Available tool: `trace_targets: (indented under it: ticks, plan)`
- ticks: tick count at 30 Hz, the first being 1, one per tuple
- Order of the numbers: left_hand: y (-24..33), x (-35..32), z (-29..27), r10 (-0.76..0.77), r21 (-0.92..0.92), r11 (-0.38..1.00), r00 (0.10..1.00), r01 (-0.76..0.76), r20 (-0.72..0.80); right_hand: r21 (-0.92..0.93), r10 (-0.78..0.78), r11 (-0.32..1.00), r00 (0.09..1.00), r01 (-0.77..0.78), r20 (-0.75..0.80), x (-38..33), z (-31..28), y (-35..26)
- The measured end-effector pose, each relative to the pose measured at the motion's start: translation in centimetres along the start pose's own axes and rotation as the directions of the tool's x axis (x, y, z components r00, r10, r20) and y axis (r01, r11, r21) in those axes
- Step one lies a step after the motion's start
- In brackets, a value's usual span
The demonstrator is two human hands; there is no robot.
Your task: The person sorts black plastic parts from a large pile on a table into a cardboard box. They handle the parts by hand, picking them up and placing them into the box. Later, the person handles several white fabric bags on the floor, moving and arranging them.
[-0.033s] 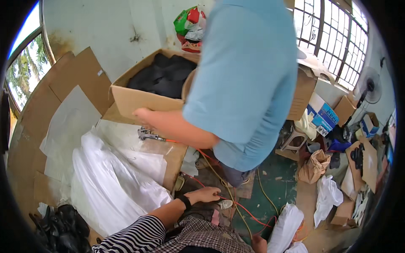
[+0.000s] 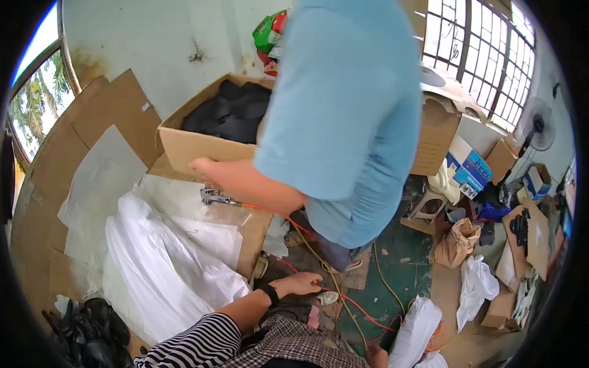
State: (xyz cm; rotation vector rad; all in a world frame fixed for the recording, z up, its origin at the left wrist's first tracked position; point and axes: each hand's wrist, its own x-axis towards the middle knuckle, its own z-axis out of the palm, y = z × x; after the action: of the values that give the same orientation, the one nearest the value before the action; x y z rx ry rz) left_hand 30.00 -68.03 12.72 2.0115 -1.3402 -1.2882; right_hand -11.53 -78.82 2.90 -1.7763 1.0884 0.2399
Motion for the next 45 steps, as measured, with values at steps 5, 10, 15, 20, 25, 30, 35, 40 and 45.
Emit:
trace_targets:
  ticks: [5, 10, 15, 20, 25, 30, 35, 40, 45]
  plan:
    - [-0.1, 1.3, 0.8, 0.032, 0.052, 0.998, 0.999, -0.03, -0.038, 0.084, 0.109, 0.99, 0.993, -0.112, 0.042, 1.0, 1.8, 6.2]
    - [1.2, 2.2, 0.8, 0.01, 0.08, 0.997, 0.998, -0.015, 0.06, -0.22, -0.084, 0.974, 0.983, 0.047, -0.162, -1.6, 1.5, 1.4]
    - [2.8, 7.6, 3.6, 0.123, 0.034, 0.991, 0.977, -0.131, 0.176, -0.079, -0.024, 0.997, 0.895, -0.012, -0.446, -4.5, 0.5, 3.6]
    - [3.4, 10.7, 4.4, 0.054, 0.11, 0.991, 0.983, -0.074, 0.174, 0.016, 0.096, 0.994, 0.834, -0.104, -0.544, -7.2, 2.1, 4.6]
    - [8.4, 16.3, 5.2, 0.26, 0.231, 0.914, 0.919, -0.333, 0.297, 0.285, 0.257, 0.952, 0.793, -0.111, -0.553, -9.5, 6.2, 7.5]
    - [14.2, 14.5, 6.1, 0.364, 0.174, 0.896, 0.901, -0.408, 0.236, 0.152, 0.116, 0.986, 0.92, -0.062, -0.375, -6.7, 2.9, 5.3]
    - [14.0, 5.7, 1.7, 0.341, 0.111, 0.93, 0.935, -0.351, 0.097, -0.038, -0.076, 0.997, 0.981, 0.071, -0.177, -1.7, -0.7, 2.1]
    - [10.0, -0.7, -1.7, 0.332, 0.079, 0.943, 0.92, -0.323, -0.206, -0.178, -0.244, 0.96, 0.959, 0.217, -0.144, 2.8, -5.4, 1.3]
    - [7.1, -4.7, -5.1, 0.213, 0.016, 0.975, 0.924, -0.219, -0.317, -0.142, -0.263, 0.963, 0.91, 0.228, -0.321, 5.8, -8.5, 0.4]
